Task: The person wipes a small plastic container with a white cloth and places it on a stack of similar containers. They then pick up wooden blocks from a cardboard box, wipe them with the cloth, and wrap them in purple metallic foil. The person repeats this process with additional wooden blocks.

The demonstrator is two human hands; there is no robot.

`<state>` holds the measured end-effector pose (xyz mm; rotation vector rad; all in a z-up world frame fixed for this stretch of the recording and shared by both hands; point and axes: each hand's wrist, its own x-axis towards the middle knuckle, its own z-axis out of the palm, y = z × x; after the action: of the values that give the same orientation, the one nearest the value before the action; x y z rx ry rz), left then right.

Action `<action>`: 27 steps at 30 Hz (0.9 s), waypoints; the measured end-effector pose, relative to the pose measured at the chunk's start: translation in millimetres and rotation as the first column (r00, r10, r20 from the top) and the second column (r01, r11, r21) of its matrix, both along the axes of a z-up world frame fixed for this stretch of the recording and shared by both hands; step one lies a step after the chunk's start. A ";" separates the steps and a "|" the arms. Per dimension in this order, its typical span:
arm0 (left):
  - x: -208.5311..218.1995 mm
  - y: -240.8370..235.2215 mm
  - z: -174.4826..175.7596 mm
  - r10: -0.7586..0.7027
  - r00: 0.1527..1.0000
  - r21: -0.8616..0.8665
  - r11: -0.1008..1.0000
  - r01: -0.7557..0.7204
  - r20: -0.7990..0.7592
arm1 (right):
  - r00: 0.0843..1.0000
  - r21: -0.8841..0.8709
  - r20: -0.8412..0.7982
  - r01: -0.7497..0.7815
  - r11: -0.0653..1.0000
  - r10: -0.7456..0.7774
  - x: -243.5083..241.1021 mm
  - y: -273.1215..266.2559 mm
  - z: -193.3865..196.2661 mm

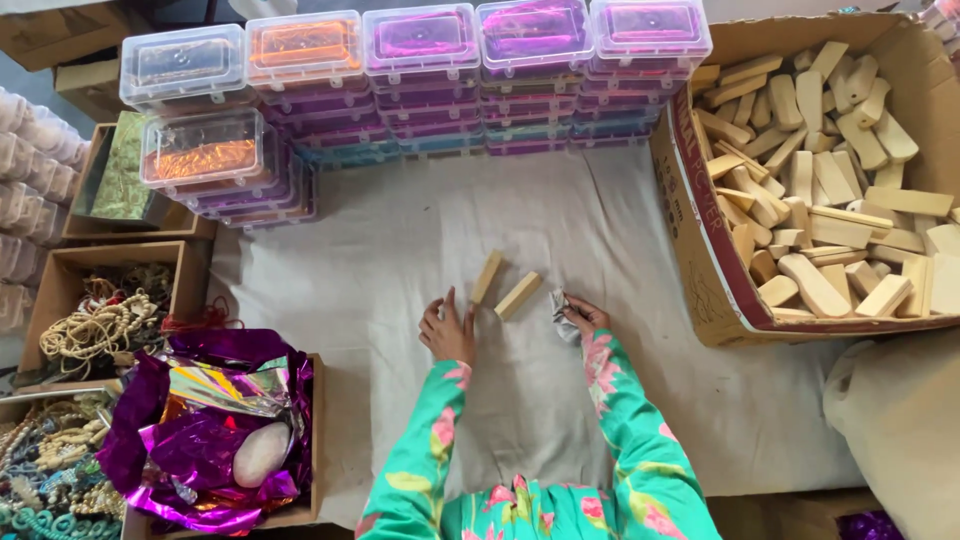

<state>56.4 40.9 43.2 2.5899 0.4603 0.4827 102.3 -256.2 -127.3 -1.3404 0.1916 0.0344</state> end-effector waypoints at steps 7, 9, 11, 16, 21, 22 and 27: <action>-1.5 -33.5 -15.6 -0.352 0.934 -0.047 0.934 0.355 0.051 | 1.000 0.002 -0.006 -0.014 1.000 0.014 2.0 -2.1 -1.3; 0.8 -44.5 -17.8 -0.341 0.940 -0.086 0.937 0.338 -0.024 | 0.998 0.038 -0.031 -0.049 0.998 0.050 4.2 -9.6 -6.6; -1.3 -50.6 -18.3 -0.348 0.937 -0.089 0.934 0.347 -0.002 | 0.998 0.041 -0.038 -0.047 0.998 0.048 3.0 -11.9 -3.6; -13.7 -52.7 -21.4 -0.400 0.909 0.043 0.916 0.398 0.115 | 1.000 0.031 0.004 -0.013 0.999 0.013 2.3 -4.5 -7.6; -26.5 -54.4 -6.6 -0.375 0.922 -0.239 0.891 0.386 0.093 | 0.979 -0.174 0.200 0.072 0.982 -0.036 -17.1 23.4 91.3; -27.6 -55.2 -8.1 -0.372 0.923 -0.238 0.892 0.384 0.097 | 0.978 -0.175 0.204 0.070 0.982 -0.033 -22.0 31.9 104.3; -31.1 -56.2 -22.6 -0.378 0.924 -0.441 0.820 0.365 0.061 | 0.861 -0.807 0.454 0.286 0.517 0.231 -61.1 85.2 136.6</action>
<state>25.3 -15.3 20.6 2.1607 0.0480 0.1728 41.1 -171.0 9.4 -2.3138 -0.2922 -0.5309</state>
